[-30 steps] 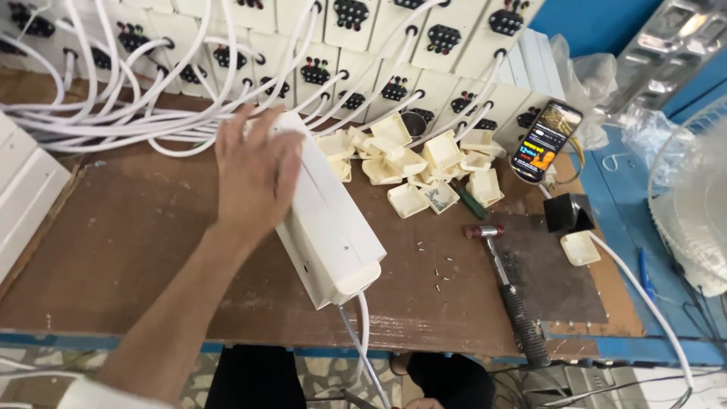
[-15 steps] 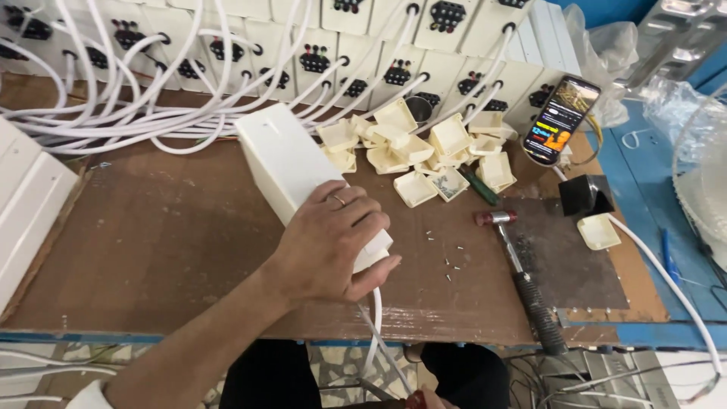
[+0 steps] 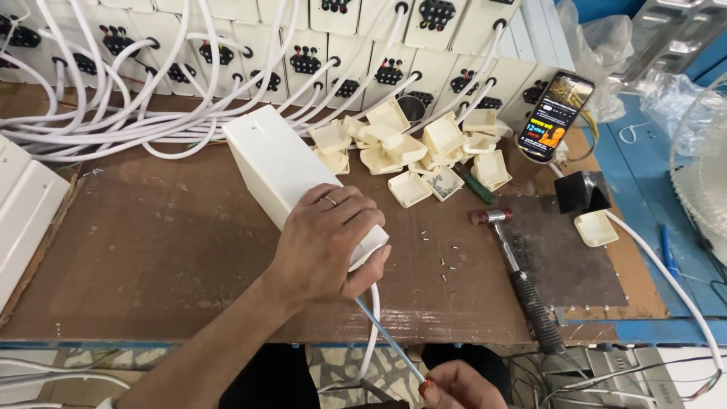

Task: Assembling and wiring a white rectangular electrical box at a manual workstation.

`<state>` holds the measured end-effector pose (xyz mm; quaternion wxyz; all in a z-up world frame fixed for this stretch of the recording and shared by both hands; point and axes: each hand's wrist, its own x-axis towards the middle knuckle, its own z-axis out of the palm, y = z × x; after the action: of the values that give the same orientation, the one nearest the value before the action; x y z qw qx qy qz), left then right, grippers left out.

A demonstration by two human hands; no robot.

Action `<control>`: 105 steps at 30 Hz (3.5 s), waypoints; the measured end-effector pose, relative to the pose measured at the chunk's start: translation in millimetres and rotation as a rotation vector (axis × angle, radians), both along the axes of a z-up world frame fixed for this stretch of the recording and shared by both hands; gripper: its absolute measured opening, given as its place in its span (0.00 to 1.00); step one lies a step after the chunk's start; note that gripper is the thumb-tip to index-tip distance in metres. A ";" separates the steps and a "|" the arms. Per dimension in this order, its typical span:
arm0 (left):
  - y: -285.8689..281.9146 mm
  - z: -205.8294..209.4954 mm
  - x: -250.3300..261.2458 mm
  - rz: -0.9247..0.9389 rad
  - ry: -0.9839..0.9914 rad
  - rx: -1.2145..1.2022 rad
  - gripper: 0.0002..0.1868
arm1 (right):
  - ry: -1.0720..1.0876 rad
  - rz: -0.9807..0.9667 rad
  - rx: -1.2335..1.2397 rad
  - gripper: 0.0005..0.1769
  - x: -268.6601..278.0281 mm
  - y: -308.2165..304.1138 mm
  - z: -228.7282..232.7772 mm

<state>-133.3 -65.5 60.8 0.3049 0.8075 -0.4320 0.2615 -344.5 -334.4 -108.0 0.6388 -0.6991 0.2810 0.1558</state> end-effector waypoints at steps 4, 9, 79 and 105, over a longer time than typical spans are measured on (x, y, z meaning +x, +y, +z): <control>0.8 1.8 -0.9 0.005 0.006 0.014 0.16 | -0.373 0.105 -0.073 0.19 -18.0 -38.0 -111.6; -0.2 -3.1 -0.2 0.026 -0.006 0.007 0.16 | -0.926 0.387 -1.419 0.23 -36.5 -52.4 -205.9; 5.3 -1.4 -0.3 -0.015 0.047 -0.052 0.14 | 0.012 0.095 -0.081 0.20 4.3 25.1 36.0; 16.3 -9.1 7.3 -0.100 0.088 -0.036 0.14 | -0.287 -0.102 -0.592 0.21 -6.9 18.0 70.5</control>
<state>-126.0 -49.2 51.6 0.3506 0.7900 -0.4533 0.2180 -351.4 -316.4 -37.5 0.4480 -0.8542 0.2558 -0.0649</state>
